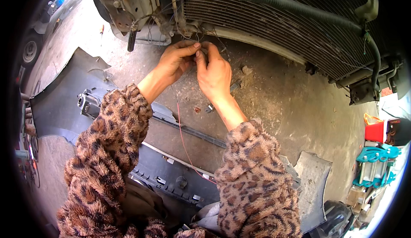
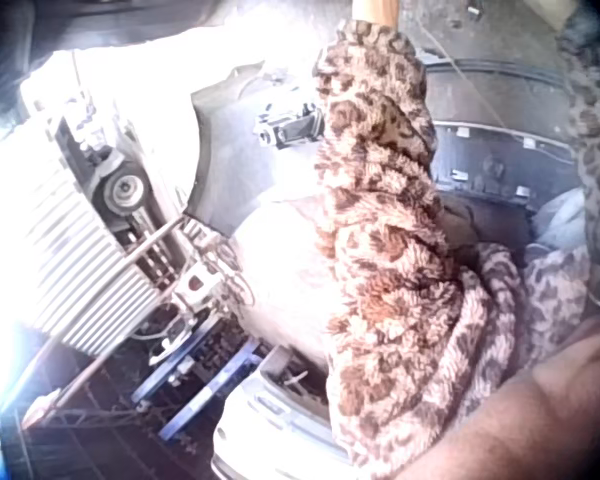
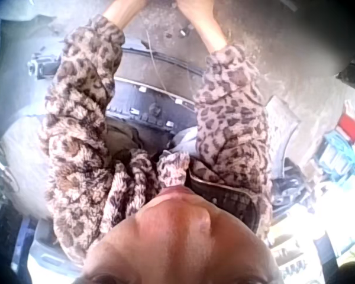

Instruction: The person sits on the floor in front of a car with its hood open and works on the wiring harness near the radiator. They use a screwdriver to strip wire insulation and connect wires to a small black component, manipulating the cables with both hands.

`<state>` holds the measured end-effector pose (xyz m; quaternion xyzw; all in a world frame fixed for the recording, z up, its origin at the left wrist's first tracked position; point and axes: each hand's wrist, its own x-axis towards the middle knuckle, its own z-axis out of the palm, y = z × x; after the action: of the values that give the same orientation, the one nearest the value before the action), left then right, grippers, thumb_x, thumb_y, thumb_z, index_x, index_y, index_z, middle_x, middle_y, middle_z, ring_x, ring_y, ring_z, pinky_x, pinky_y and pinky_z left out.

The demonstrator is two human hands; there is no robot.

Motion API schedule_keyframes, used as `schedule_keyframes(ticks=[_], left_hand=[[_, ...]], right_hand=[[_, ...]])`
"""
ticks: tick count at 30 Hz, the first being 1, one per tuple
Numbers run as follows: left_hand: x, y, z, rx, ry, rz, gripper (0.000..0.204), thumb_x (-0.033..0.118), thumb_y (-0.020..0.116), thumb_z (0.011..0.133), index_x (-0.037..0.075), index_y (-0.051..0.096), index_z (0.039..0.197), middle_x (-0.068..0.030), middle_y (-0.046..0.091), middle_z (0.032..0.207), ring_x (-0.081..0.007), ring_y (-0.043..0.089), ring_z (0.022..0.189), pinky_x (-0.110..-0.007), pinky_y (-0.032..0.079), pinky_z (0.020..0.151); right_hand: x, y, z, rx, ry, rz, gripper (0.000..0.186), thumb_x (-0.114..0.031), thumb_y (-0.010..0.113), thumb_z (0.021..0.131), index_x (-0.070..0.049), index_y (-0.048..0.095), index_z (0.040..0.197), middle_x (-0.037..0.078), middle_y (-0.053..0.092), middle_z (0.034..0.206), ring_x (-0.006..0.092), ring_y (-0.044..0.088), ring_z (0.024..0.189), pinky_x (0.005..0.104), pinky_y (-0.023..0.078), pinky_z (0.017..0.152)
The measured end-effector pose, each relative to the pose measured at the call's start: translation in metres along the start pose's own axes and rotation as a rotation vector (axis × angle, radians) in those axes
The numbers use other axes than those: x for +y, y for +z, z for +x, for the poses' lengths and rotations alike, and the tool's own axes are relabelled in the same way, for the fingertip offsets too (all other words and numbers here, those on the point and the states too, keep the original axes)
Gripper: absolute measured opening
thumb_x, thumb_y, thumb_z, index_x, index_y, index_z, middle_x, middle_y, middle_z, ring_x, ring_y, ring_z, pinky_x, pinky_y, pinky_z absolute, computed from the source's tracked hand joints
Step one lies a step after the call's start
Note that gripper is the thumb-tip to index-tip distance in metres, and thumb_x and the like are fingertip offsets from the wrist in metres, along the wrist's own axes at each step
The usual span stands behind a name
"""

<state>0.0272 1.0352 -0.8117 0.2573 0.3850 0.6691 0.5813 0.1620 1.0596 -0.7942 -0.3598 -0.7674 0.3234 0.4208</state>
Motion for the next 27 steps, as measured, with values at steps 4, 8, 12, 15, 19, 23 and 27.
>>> schedule_keyframes(ticks=[4, 8, 12, 15, 19, 23, 27], left_hand=[[0.007, -0.002, -0.005, 0.008, -0.041, -0.032, 0.020, 0.018, 0.067, 0.084, 0.002, 0.056, 0.089, -0.0006, 0.055, 0.076, -0.0101, 0.050, 0.067, -0.023, 0.041, 0.060], [0.011, -0.008, -0.012, -0.058, -0.064, -0.104, 0.017, 0.017, 0.064, 0.087, 0.004, 0.053, 0.090, 0.0002, 0.049, 0.074, -0.0098, 0.046, 0.065, -0.024, 0.038, 0.058], [0.010, -0.015, -0.013, -0.119, -0.129, -0.155, 0.016, 0.022, 0.061, 0.089, 0.008, 0.054, 0.090, -0.0001, 0.050, 0.073, -0.0103, 0.043, 0.061, -0.023, 0.034, 0.054], [0.013, -0.021, -0.016, -0.101, -0.189, -0.199, 0.014, 0.022, 0.060, 0.089, 0.009, 0.054, 0.090, -0.0003, 0.051, 0.072, -0.0100, 0.043, 0.060, -0.023, 0.034, 0.052], [0.014, -0.026, -0.017, -0.088, -0.182, -0.111, 0.012, 0.020, 0.059, 0.090, 0.010, 0.052, 0.089, -0.0013, 0.051, 0.071, -0.0094, 0.042, 0.057, -0.021, 0.033, 0.050], [0.008, -0.044, -0.013, -0.130, -0.122, -0.015, 0.012, 0.018, 0.059, 0.089, 0.010, 0.051, 0.087, -0.0017, 0.050, 0.069, -0.0085, 0.041, 0.054, -0.020, 0.031, 0.047], [0.000, -0.040, -0.012, -0.087, -0.090, 0.017, 0.011, 0.016, 0.058, 0.090, 0.010, 0.050, 0.085, -0.0018, 0.051, 0.068, -0.0083, 0.042, 0.052, -0.020, 0.031, 0.045]], right_hand=[[-0.001, -0.003, -0.004, 0.024, -0.023, -0.113, 0.015, -0.021, 0.055, 0.088, -0.007, 0.061, 0.092, 0.017, 0.063, 0.070, 0.0354, 0.064, 0.067, 0.0411, 0.048, 0.058], [-0.002, 0.001, -0.010, -0.036, 0.031, -0.084, 0.015, -0.021, 0.056, 0.088, -0.007, 0.061, 0.089, 0.018, 0.062, 0.067, 0.0361, 0.063, 0.065, 0.0415, 0.048, 0.057], [0.004, 0.006, -0.014, -0.056, 0.012, -0.032, 0.018, -0.021, 0.056, 0.089, -0.005, 0.061, 0.094, 0.019, 0.062, 0.068, 0.0320, 0.064, 0.064, 0.0382, 0.047, 0.055], [0.006, 0.009, -0.017, -0.096, 0.028, -0.060, 0.019, -0.021, 0.056, 0.089, -0.005, 0.061, 0.096, 0.017, 0.062, 0.066, 0.0323, 0.065, 0.063, 0.0374, 0.047, 0.055], [0.004, 0.013, -0.021, -0.081, -0.050, -0.179, 0.017, -0.021, 0.054, 0.089, -0.004, 0.057, 0.092, 0.018, 0.060, 0.060, 0.0354, 0.063, 0.059, 0.0415, 0.048, 0.053], [-0.001, 0.019, -0.029, -0.130, -0.072, -0.288, 0.017, -0.020, 0.052, 0.088, -0.003, 0.052, 0.089, 0.020, 0.060, 0.060, 0.0374, 0.062, 0.057, 0.0447, 0.048, 0.052], [-0.003, 0.025, -0.028, -0.054, -0.008, -0.169, 0.019, -0.020, 0.054, 0.088, -0.002, 0.051, 0.086, 0.020, 0.062, 0.066, 0.0375, 0.063, 0.062, 0.0443, 0.049, 0.053]])
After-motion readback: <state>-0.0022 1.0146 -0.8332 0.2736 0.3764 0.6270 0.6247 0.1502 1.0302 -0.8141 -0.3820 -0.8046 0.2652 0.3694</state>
